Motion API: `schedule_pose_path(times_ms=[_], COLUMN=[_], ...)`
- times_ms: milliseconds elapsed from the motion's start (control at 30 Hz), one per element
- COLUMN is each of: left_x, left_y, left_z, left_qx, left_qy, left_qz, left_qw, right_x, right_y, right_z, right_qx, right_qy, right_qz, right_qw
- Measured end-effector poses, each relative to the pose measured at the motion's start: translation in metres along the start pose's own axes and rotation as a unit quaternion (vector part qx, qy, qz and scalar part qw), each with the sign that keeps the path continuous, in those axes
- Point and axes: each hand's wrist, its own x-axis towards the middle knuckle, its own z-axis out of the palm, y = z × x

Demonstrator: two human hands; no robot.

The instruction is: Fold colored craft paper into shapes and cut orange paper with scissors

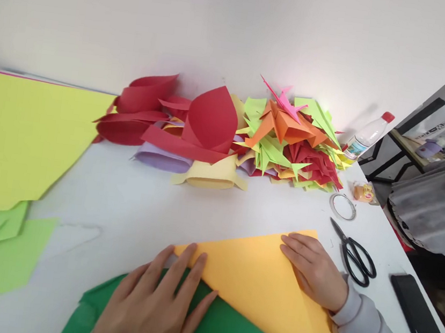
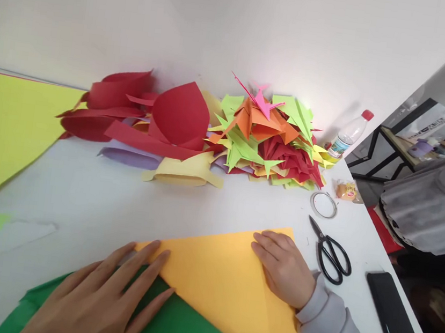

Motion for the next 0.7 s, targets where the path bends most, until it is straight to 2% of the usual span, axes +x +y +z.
schedule_pose_path(times_ms=[133, 367, 700], left_x=[0.001, -0.011, -0.001], left_y=[-0.001, -0.003, -0.001], left_z=[-0.001, 0.0, -0.001], left_qx=[0.008, 0.017, 0.023], left_qy=[-0.001, -0.048, -0.022], left_qz=[0.009, 0.016, 0.017], left_qw=[1.0, 0.999, 0.999], right_x=[0.0, 0.001, 0.001], right_y=[0.0, -0.001, -0.001], right_z=[0.001, 0.001, 0.001], right_qx=[0.004, 0.005, 0.007], right_qy=[0.004, 0.004, 0.004], right_qz=[0.0, 0.006, 0.009], right_qw=[1.0, 1.0, 1.0])
